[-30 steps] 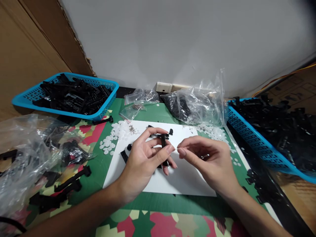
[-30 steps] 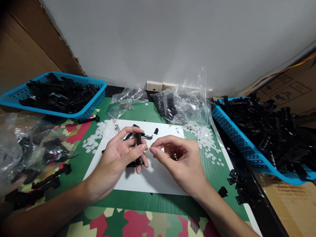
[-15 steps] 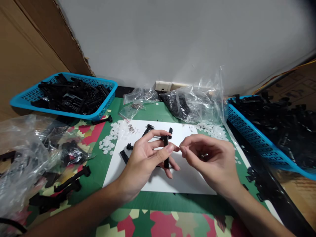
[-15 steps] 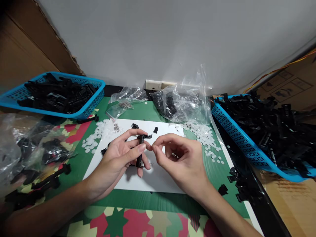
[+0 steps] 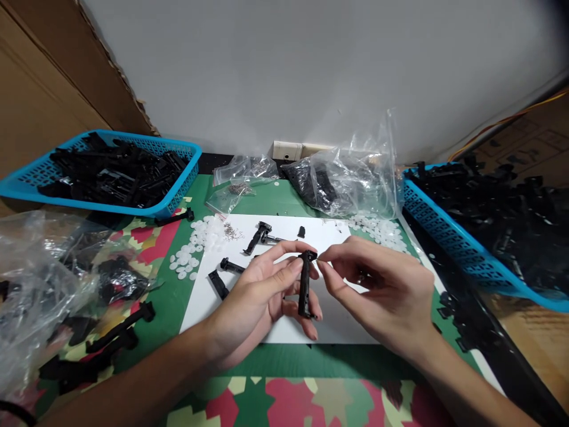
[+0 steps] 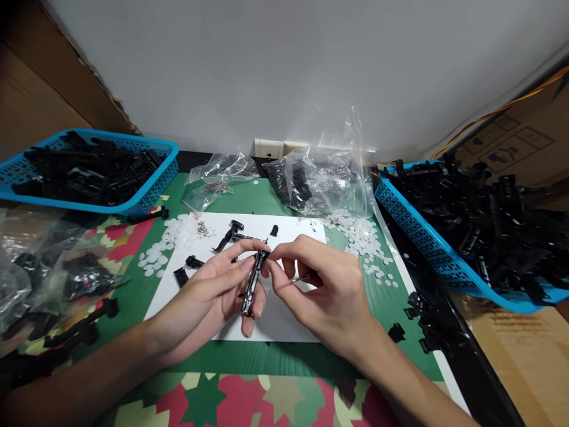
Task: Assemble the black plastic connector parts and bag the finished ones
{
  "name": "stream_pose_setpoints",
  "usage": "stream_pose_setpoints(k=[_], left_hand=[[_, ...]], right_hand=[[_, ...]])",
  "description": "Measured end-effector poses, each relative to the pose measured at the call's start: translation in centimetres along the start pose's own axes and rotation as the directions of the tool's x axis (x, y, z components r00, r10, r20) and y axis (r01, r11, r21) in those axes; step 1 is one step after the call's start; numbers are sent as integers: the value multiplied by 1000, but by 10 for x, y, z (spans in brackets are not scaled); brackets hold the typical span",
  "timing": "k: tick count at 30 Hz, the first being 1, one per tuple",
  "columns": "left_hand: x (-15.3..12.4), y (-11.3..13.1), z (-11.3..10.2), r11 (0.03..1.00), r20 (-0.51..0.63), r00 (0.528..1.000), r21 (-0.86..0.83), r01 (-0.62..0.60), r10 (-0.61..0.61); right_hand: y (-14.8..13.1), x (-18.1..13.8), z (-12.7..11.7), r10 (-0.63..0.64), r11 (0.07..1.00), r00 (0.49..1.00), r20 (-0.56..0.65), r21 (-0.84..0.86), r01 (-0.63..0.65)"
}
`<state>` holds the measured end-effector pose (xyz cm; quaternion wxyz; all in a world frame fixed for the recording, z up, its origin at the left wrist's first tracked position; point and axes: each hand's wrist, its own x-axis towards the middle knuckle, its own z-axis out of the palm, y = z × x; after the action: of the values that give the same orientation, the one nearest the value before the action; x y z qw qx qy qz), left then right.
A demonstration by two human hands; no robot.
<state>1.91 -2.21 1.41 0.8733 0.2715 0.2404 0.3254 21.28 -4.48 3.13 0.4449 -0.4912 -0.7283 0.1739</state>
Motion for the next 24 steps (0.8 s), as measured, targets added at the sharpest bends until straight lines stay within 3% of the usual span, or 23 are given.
stream_pose_setpoints(k=[8,19,24], left_hand=[[-1,-3,1,1000,21,1000,-25,7,-6],[1,-7,1,997,24,999,63,-36,34],[1,-8,0,991,40,997,116,-71,67]], right_hand=[[-1,-1,0,-97,994,995,-10,-46,97],[-5,-2,1,-54,997,998,-18,-53,53],[-2,-3,2,-123,992,992,19,-12,123]])
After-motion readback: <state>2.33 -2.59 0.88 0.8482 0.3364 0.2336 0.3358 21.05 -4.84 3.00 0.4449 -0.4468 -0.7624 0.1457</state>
